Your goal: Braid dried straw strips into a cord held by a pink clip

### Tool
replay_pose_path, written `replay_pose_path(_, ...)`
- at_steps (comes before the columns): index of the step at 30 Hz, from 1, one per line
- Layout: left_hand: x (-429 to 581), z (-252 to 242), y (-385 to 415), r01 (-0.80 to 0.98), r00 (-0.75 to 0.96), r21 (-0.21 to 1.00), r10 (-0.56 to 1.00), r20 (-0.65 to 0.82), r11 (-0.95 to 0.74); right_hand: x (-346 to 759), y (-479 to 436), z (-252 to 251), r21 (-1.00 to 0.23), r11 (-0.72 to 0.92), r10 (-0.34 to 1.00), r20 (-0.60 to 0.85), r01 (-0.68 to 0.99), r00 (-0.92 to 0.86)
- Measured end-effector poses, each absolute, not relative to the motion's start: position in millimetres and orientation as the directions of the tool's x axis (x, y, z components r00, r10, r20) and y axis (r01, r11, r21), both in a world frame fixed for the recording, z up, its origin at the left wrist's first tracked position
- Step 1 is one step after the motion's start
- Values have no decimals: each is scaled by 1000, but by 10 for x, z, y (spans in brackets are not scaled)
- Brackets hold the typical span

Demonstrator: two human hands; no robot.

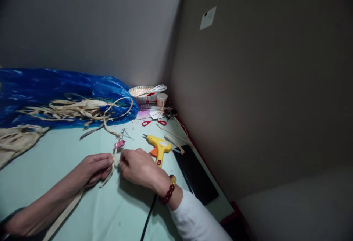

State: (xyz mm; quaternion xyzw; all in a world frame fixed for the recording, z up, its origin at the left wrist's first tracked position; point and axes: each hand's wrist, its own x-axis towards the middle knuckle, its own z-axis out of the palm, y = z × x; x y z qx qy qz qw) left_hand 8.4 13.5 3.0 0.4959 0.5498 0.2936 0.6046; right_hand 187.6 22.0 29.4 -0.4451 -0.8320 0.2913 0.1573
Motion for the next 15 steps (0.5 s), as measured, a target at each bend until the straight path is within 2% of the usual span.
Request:
replay_pose_path(4, 65, 9, 146, 168, 235, 923, 895, -379, 346, 1967, 275, 380, -623, 491, 802, 49, 610, -595)
replay_pose_path(6, 58, 5, 141, 158, 244, 923, 892, -381, 351, 2081, 354, 450, -583, 459, 863, 116, 670, -491)
replay_pose_path(8, 53, 11, 135, 144, 245, 921, 889, -388, 362, 2222, 467, 497, -480, 345, 938, 213, 807, -274)
replay_pose_path(10, 51, 26, 130, 134, 247, 920, 886, -392, 369, 2348, 600, 488, -318, 165, 956, 285, 934, -72)
replay_pose_path(13, 54, 58, 127, 120, 260, 923, 885, -385, 366, 2433, 795, 374, -92, -5, 972, 233, 996, 27)
replay_pose_path(15, 55, 71, 129, 111, 276, 924, 882, -383, 366, 2420, 896, 273, -47, -19, 982, 185, 999, 28)
